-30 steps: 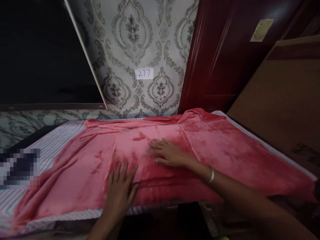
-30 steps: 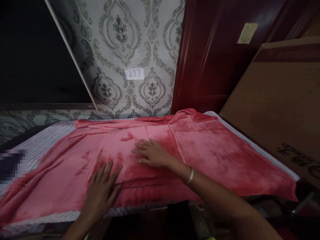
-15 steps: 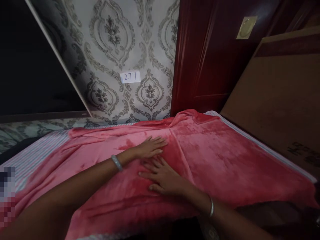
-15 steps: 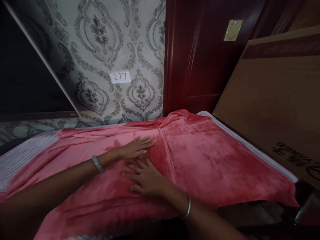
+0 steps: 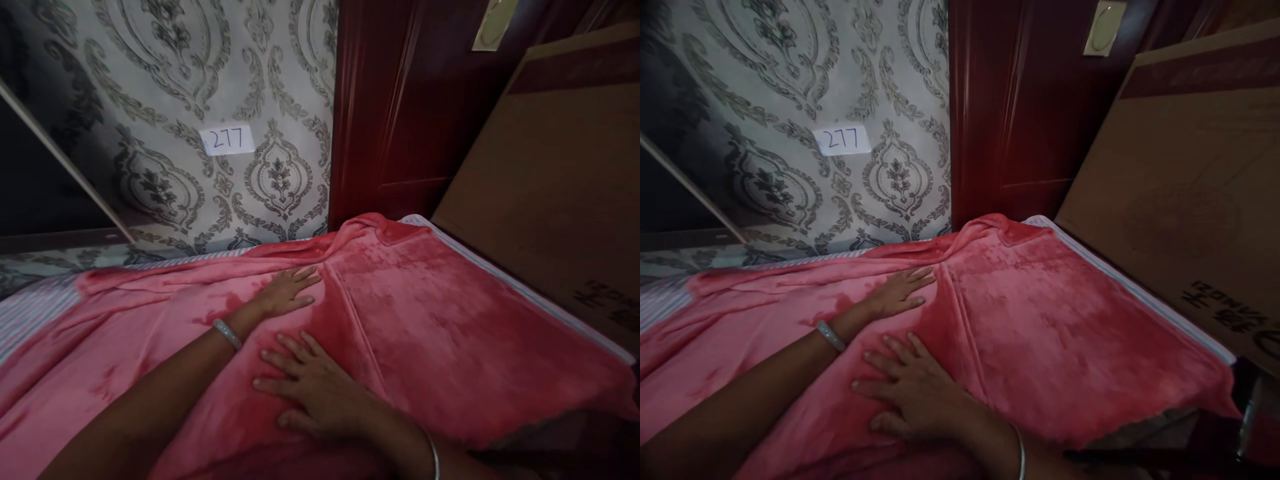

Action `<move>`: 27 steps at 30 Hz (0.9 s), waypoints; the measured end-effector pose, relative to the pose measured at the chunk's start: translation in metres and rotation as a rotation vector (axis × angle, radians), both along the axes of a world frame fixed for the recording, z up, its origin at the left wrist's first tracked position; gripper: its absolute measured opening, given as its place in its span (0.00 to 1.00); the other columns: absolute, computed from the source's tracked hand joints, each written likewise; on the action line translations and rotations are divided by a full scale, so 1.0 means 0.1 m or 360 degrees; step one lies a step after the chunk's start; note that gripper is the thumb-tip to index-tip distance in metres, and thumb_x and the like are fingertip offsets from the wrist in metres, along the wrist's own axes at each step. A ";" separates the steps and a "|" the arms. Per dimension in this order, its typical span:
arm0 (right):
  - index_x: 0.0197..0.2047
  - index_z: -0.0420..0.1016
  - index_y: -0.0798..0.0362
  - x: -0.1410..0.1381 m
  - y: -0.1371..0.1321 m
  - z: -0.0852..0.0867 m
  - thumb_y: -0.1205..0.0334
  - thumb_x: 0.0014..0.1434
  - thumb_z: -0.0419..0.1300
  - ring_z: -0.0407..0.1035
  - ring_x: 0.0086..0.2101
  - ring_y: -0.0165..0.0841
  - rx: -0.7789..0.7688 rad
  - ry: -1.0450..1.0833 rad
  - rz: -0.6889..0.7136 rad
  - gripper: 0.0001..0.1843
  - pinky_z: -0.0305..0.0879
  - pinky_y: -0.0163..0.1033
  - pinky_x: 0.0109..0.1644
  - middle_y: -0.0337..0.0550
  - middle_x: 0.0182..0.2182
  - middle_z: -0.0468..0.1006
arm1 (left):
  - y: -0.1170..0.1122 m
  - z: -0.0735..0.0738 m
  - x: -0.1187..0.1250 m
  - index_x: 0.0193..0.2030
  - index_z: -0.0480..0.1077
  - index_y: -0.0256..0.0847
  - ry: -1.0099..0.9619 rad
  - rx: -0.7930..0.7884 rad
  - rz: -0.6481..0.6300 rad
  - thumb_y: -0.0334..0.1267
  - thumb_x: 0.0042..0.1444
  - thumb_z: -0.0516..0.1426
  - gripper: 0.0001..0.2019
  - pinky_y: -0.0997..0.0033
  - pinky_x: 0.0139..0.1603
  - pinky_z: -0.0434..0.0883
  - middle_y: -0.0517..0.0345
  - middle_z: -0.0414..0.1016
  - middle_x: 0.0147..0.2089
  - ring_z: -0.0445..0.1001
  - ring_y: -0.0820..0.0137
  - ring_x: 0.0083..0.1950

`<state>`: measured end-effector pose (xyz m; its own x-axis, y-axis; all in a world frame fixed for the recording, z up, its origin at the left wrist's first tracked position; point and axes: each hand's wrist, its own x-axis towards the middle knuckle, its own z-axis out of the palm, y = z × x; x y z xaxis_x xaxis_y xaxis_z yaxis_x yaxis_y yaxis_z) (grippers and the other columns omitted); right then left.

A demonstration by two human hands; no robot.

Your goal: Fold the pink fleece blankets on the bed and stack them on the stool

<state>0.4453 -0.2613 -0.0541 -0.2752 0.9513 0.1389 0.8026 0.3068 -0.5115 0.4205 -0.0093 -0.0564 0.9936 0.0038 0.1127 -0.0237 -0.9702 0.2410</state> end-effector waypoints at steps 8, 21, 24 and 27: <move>0.76 0.53 0.37 0.01 -0.04 0.09 0.41 0.73 0.51 0.35 0.75 0.38 0.0082 -0.0089 -0.0026 0.33 0.30 0.57 0.77 0.38 0.76 0.47 | -0.03 0.13 0.00 0.76 0.55 0.53 0.0061 0.0181 0.0018 0.60 0.68 0.48 0.32 0.39 0.75 0.51 0.50 0.52 0.79 0.53 0.51 0.77; 0.76 0.54 0.35 0.22 -0.36 -0.21 0.35 0.69 0.53 0.30 0.75 0.43 0.0052 -0.0183 -0.0443 0.36 0.27 0.63 0.76 0.38 0.77 0.46 | -0.47 0.10 0.48 0.77 0.50 0.43 0.0215 0.0094 0.0152 0.60 0.68 0.47 0.37 0.38 0.77 0.43 0.43 0.47 0.80 0.46 0.55 0.80; 0.76 0.53 0.34 0.23 -0.35 -0.24 0.35 0.69 0.52 0.29 0.75 0.43 0.0051 -0.0134 -0.0421 0.37 0.26 0.62 0.76 0.37 0.77 0.46 | -0.47 0.02 0.46 0.76 0.53 0.45 0.0156 0.0064 0.0182 0.60 0.67 0.48 0.36 0.39 0.77 0.46 0.45 0.50 0.79 0.49 0.54 0.79; 0.76 0.52 0.35 0.24 -0.36 -0.24 0.37 0.70 0.53 0.28 0.75 0.43 0.0057 -0.0099 -0.0397 0.37 0.25 0.62 0.76 0.37 0.77 0.45 | -0.48 -0.02 0.40 0.76 0.55 0.45 0.0081 0.0072 0.0196 0.60 0.67 0.48 0.35 0.39 0.77 0.47 0.45 0.52 0.78 0.51 0.54 0.79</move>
<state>0.4692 -0.2971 -0.0779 -0.0416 0.9856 0.1641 0.8852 0.1125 -0.4513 0.4606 -0.0575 -0.0579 0.9904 0.1221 0.0652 0.1073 -0.9749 0.1950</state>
